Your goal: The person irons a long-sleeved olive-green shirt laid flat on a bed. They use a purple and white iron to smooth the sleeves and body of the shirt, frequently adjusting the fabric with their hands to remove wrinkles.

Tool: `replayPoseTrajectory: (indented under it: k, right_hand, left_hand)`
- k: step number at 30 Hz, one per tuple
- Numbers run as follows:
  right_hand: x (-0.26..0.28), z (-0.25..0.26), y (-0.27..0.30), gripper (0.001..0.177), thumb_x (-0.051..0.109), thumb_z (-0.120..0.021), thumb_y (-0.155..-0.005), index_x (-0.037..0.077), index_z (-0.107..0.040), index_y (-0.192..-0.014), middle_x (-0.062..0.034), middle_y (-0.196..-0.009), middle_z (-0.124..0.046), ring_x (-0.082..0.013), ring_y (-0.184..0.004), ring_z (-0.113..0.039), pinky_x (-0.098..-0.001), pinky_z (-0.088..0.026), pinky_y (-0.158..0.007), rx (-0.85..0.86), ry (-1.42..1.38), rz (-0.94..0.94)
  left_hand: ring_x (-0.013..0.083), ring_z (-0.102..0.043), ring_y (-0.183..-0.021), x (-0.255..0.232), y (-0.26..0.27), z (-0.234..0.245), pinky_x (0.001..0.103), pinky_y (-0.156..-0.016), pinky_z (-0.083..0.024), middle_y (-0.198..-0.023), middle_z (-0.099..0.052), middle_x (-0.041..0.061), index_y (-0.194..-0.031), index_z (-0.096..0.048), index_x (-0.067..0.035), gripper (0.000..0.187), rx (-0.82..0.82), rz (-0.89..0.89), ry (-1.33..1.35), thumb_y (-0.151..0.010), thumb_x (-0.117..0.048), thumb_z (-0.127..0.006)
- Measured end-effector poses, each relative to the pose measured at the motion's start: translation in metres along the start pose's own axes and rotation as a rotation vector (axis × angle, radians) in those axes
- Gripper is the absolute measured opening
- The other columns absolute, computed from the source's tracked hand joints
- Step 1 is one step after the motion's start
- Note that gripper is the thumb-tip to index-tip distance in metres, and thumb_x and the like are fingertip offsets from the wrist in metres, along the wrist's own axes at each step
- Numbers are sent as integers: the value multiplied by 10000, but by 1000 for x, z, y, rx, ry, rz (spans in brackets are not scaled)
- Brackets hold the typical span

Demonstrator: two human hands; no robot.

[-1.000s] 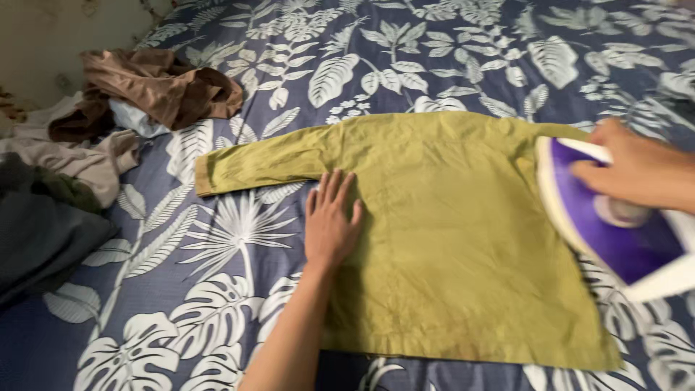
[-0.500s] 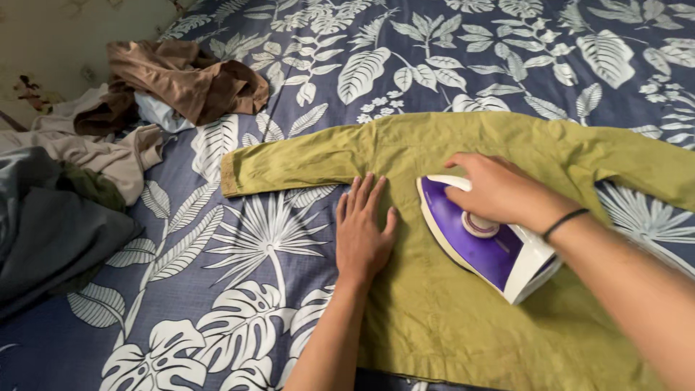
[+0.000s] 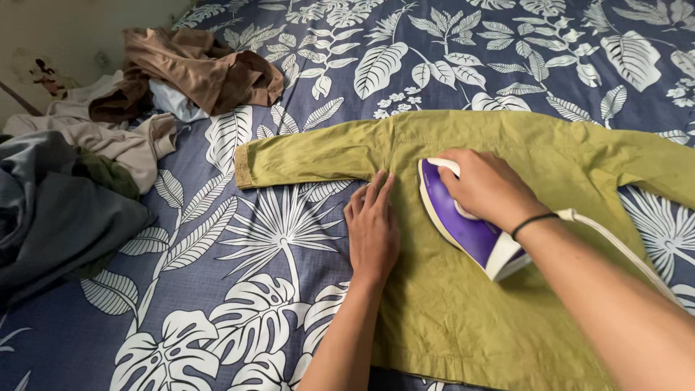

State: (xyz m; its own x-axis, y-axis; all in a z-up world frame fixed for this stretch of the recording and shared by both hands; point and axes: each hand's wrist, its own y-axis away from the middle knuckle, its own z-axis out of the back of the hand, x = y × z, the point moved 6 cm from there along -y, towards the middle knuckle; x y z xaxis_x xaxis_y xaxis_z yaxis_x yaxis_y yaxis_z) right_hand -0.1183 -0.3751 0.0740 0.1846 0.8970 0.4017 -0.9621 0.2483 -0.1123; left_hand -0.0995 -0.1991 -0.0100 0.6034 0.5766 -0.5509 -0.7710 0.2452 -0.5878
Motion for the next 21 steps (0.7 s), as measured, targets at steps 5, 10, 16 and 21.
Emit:
replayPoseTrajectory:
  k: [5,10,16,21]
  right_hand:
    - [3,-7,-27,326,330,-580,-975,145,-731,-1198,-244,-1069,-731,-461,-1023,-679,-533,-527,-918,-36,27,-19]
    - [-3,-21,-59,342,338,-618,-938,161,-747,-1201,-245,-1080,-728,-448,-1031,-687,-516,-535,-922,-45,-20,-29]
    - [-16,-34,-66,359,316,-664,-899,210,-744,-1232,-227,-1081,-742,-424,-1016,-715,-491,-558,-899,88,-52,-22]
    - [-18,-40,-41,359,313,-670,-884,234,-758,-1222,-207,-1048,-766,-381,-991,-747,-453,-580,-881,203,-110,18]
  left_hand:
    - [332,-538,-1223,3,-1,0,411,-1045,-433,-1452,-578,95,-1387,-597,-40,470,2,58,137,-920,-22,-543]
    - [334,-552,-1182,2,-5,1,424,-995,-434,-1431,-586,102,-1361,-610,-35,449,8,57,118,-916,-24,-550]
    - [336,-552,-1179,1,-3,5,430,-996,-436,-1406,-592,108,-1353,-614,-34,438,-7,32,105,-918,-27,-562]
    - [325,-558,-1153,4,-4,-2,428,-955,-445,-1396,-595,99,-1364,-613,-50,485,17,59,91,-882,-15,-571]
